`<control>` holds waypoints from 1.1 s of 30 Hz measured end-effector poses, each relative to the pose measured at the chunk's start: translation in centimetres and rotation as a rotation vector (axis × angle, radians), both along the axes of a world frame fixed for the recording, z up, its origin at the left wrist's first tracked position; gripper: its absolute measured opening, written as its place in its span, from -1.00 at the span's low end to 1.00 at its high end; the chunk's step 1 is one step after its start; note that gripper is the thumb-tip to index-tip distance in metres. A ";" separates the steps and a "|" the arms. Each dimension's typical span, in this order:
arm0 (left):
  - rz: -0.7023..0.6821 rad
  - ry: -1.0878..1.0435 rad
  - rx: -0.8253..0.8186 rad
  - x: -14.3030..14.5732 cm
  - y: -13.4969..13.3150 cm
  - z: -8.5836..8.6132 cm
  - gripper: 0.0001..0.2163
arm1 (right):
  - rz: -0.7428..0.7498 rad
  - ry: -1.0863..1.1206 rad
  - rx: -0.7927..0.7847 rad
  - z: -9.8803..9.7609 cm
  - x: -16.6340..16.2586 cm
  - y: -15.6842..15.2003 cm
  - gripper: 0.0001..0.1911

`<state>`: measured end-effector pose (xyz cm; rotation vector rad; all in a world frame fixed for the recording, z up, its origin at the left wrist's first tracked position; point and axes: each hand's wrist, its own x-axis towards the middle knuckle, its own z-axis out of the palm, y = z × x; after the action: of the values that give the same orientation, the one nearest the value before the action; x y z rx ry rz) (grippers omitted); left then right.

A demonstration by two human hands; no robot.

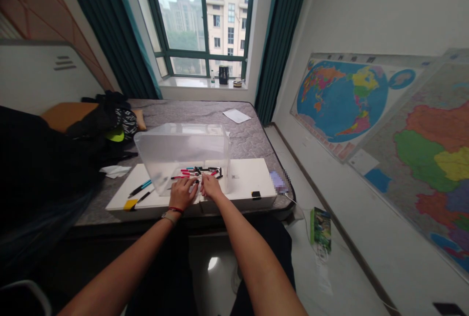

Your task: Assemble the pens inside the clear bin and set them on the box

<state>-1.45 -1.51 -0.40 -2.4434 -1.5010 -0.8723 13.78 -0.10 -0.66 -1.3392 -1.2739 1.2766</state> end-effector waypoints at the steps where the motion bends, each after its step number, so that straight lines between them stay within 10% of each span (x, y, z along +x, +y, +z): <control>1: -0.001 -0.002 0.001 0.0 -0.1 0.2 -0.74 | -0.016 0.029 -0.016 0.0 0.0 0.0 -0.52; 20: -0.016 0.083 -0.011 0.0 -1.3 2.4 -0.80 | 0.023 0.019 -0.150 0.6 0.5 0.8 -0.30; 33: -0.293 0.365 0.123 -1.7 -6.4 4.7 -0.85 | 0.009 0.051 -0.172 0.8 0.5 0.7 -0.29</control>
<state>-3.18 -7.94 4.25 -2.5888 -0.9565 -0.4995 14.28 0.63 0.13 -1.4117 -1.1577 1.4444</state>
